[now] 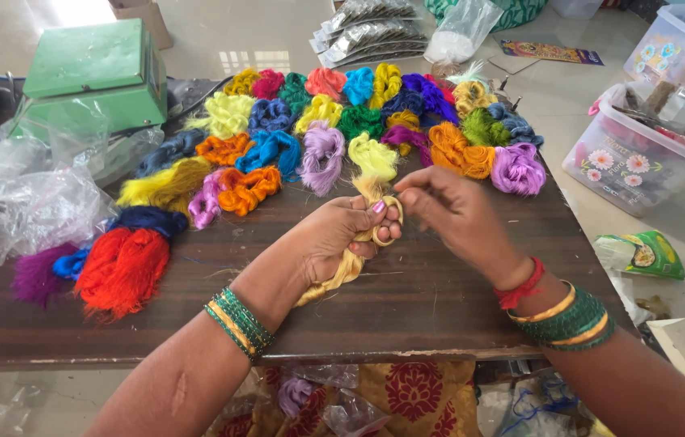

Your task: Sorting, bunching, and preparing colorful synthetic fiber bundles for packaging.

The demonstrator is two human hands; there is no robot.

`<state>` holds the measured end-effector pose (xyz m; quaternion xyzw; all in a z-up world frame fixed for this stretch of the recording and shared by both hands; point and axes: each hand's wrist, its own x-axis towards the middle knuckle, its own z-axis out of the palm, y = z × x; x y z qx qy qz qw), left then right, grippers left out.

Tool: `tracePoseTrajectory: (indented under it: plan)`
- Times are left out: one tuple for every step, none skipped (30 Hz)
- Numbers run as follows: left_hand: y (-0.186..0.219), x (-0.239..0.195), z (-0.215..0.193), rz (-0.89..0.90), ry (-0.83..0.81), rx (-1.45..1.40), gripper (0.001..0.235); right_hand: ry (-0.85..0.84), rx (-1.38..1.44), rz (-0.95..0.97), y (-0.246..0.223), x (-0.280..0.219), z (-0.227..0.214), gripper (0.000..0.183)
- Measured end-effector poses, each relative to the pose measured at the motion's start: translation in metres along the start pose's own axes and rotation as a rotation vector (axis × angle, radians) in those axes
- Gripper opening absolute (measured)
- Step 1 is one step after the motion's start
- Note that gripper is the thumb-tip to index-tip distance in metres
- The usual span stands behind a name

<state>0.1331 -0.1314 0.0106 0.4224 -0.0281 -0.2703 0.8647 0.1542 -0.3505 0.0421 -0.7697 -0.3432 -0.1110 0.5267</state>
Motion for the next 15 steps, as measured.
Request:
tracePoseTrajectory:
  plan:
    - [0.0, 0.0, 0.0, 0.028, -0.008, -0.011, 0.018, -0.13, 0.172, 0.231, 0.001, 0.003, 0.005, 0.027]
    - [0.001, 0.0, 0.0, 0.024, -0.012, -0.003, 0.018, -0.121, 0.174, 0.23, 0.003, 0.005, 0.005, 0.027]
    - [0.002, 0.0, 0.0, 0.037, -0.017, 0.018, 0.019, -0.209, 0.381, 0.295, 0.005, 0.006, 0.006, 0.028]
    - [0.001, 0.0, -0.001, 0.051, -0.023, 0.033, 0.02, -0.301, 0.586, 0.361, 0.007, 0.007, 0.006, 0.03]
    - [0.002, -0.001, 0.0, 0.048, -0.026, 0.037, 0.02, -0.296, 0.585, 0.36, 0.008, 0.007, 0.005, 0.03]
    - [0.002, -0.002, 0.001, 0.048, -0.005, 0.063, 0.021, -0.343, 0.656, 0.44, 0.01, 0.006, 0.004, 0.026]
    - [0.001, -0.004, 0.002, 0.048, 0.016, 0.089, 0.021, -0.389, 0.727, 0.52, 0.011, 0.005, 0.004, 0.023]
    - [0.002, -0.004, 0.002, 0.046, 0.016, 0.088, 0.021, -0.388, 0.728, 0.522, 0.014, 0.005, 0.003, 0.023]
    - [0.002, -0.004, 0.002, 0.037, -0.004, 0.114, 0.022, -0.402, 0.766, 0.519, 0.016, 0.005, 0.002, 0.019]
    - [0.003, -0.004, 0.002, 0.031, -0.022, 0.14, 0.022, -0.418, 0.804, 0.514, 0.019, 0.005, 0.001, 0.016]
    - [0.003, -0.003, -0.001, 0.03, -0.021, 0.139, 0.022, -0.419, 0.805, 0.515, 0.018, 0.005, 0.001, 0.016]
    - [0.003, -0.003, -0.003, 0.014, -0.031, 0.181, 0.021, -0.425, 0.803, 0.53, 0.018, 0.005, 0.001, 0.016]
    - [0.003, -0.003, -0.006, -0.003, -0.04, 0.223, 0.02, -0.432, 0.801, 0.545, 0.018, 0.005, 0.001, 0.016]
    - [0.004, -0.004, -0.008, -0.003, -0.039, 0.221, 0.02, -0.433, 0.802, 0.548, 0.018, 0.005, 0.001, 0.016]
    - [0.006, -0.005, -0.01, -0.012, -0.064, 0.241, 0.018, -0.449, 0.809, 0.539, 0.017, 0.004, 0.001, 0.017]
